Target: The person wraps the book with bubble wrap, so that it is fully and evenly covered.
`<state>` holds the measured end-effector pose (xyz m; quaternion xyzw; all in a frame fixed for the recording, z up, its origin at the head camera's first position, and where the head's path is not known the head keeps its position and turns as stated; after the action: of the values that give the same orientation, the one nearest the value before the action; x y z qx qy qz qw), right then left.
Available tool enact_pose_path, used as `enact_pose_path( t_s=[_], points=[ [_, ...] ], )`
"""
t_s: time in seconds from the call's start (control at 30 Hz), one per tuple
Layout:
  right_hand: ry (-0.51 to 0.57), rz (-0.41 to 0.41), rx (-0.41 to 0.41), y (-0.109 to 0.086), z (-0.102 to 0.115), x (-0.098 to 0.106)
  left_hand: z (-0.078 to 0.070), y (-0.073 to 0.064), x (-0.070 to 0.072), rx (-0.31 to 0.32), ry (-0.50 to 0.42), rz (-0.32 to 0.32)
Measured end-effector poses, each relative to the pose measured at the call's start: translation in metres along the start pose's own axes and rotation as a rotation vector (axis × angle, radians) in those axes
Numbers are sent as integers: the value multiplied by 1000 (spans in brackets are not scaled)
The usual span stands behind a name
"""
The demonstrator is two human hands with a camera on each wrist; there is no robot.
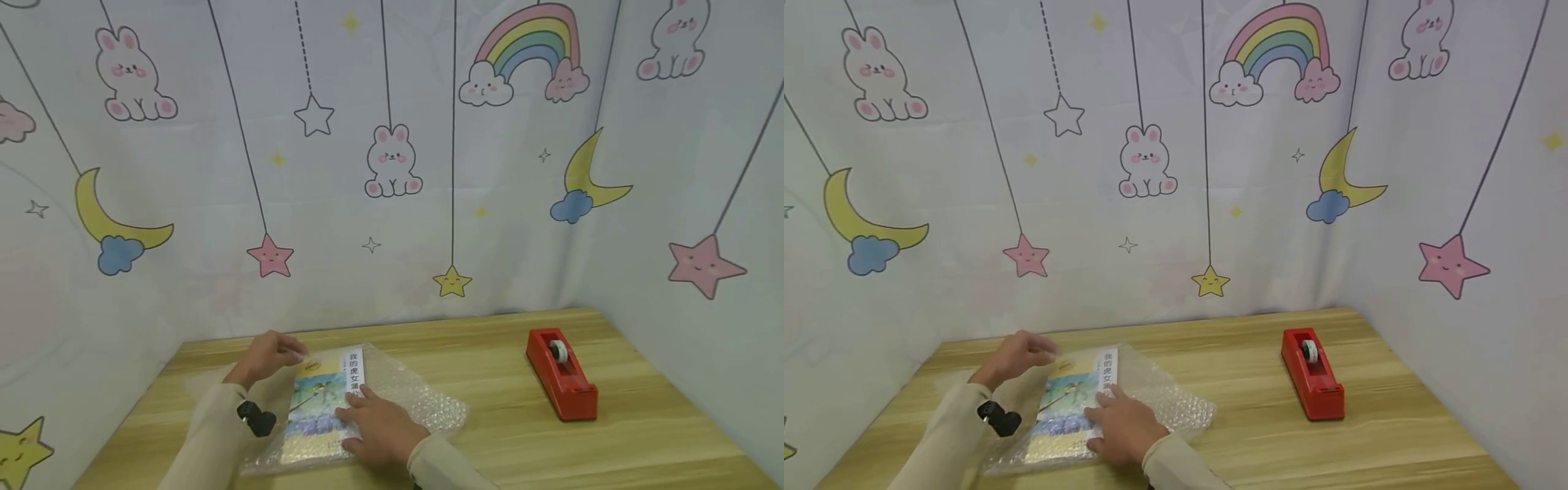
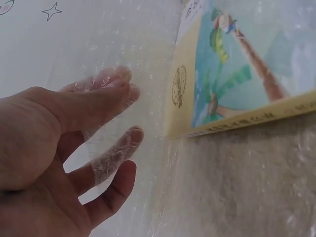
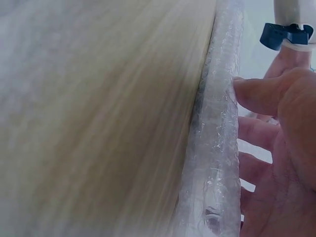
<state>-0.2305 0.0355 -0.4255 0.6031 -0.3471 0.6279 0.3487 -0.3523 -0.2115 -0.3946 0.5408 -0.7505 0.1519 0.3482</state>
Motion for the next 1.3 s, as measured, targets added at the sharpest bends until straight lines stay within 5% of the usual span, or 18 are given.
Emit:
enact_pose_path(
  t_s=[0.13, 0.5, 0.87, 1.3],
  points=[
    [-4, -2, -10, 1, 0, 0, 0, -2, -4, -38, 51, 51],
    [-9, 7, 2, 2, 5, -2, 1, -6, -12, 33, 194, 87],
    [-164, -35, 63, 3, 12, 6, -3, -8, -10, -20, 216, 86],
    [-136, -6, 117, 11, 19, 3, 1, -20, -13, -141, 245, 159]
  ],
)
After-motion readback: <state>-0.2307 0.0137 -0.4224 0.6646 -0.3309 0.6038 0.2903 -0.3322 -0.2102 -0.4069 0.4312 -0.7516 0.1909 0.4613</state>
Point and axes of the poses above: each hand's wrist, its own y-axis towards the middle knuckle, its own x-axis out of the back of the hand, z = x × y, the point moved 1 cm from there along y, towards the middle knuckle, and after that the axes turned 10 degrees about -y, right-handed, at the moved point
